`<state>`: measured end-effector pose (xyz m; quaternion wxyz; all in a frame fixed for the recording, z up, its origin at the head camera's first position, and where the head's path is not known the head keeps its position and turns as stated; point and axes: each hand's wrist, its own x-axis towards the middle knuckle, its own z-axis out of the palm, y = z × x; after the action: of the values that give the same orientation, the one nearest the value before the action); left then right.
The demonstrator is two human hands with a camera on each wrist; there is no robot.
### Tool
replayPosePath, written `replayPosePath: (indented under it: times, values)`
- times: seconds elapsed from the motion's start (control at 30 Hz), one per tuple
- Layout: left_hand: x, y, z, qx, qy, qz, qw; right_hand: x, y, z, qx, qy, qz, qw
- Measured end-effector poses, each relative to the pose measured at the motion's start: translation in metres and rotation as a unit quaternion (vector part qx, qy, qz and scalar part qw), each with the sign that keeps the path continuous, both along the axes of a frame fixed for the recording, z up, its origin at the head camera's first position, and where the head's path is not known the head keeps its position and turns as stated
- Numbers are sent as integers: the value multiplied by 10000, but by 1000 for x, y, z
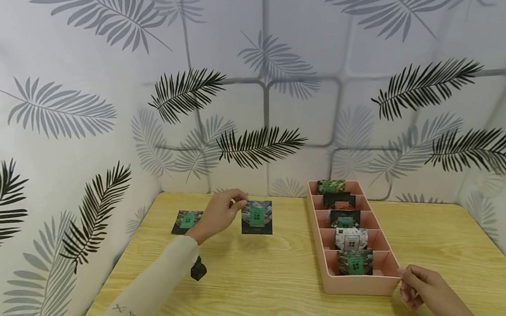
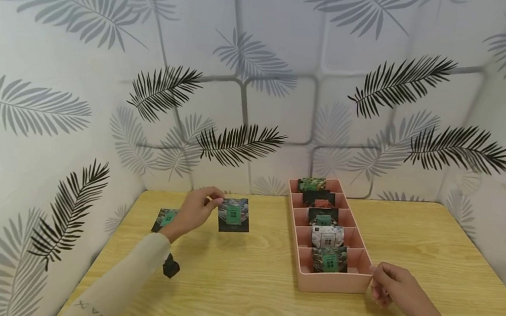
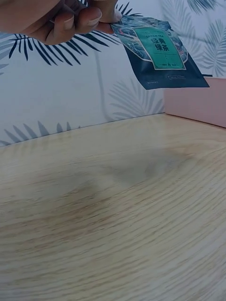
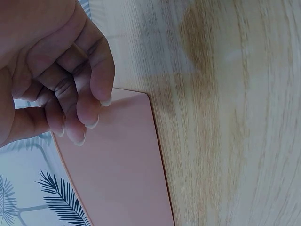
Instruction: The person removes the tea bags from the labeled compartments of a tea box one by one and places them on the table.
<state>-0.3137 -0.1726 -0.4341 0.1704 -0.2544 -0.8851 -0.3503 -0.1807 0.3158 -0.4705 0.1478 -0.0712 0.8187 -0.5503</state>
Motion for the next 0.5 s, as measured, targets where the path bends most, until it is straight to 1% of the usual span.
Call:
replayPosePath:
  times: [0.2,0.27,0.4,0.5]
  values:
    - [-4,-11,-3,59,-100,164,9998,0,0,-1,-51,86,66,9999]
    - [-6,-15,-5,100,-94,224,9997,0,0,-1,-45,78,66,9999]
    - [-10,-22,-7,125,27,291,9995,-1,0,-1,-59,105,107,9999]
    - [-12,-28,-10,111,-1,366,9993,-1,0,-1,-53,123,127,9998]
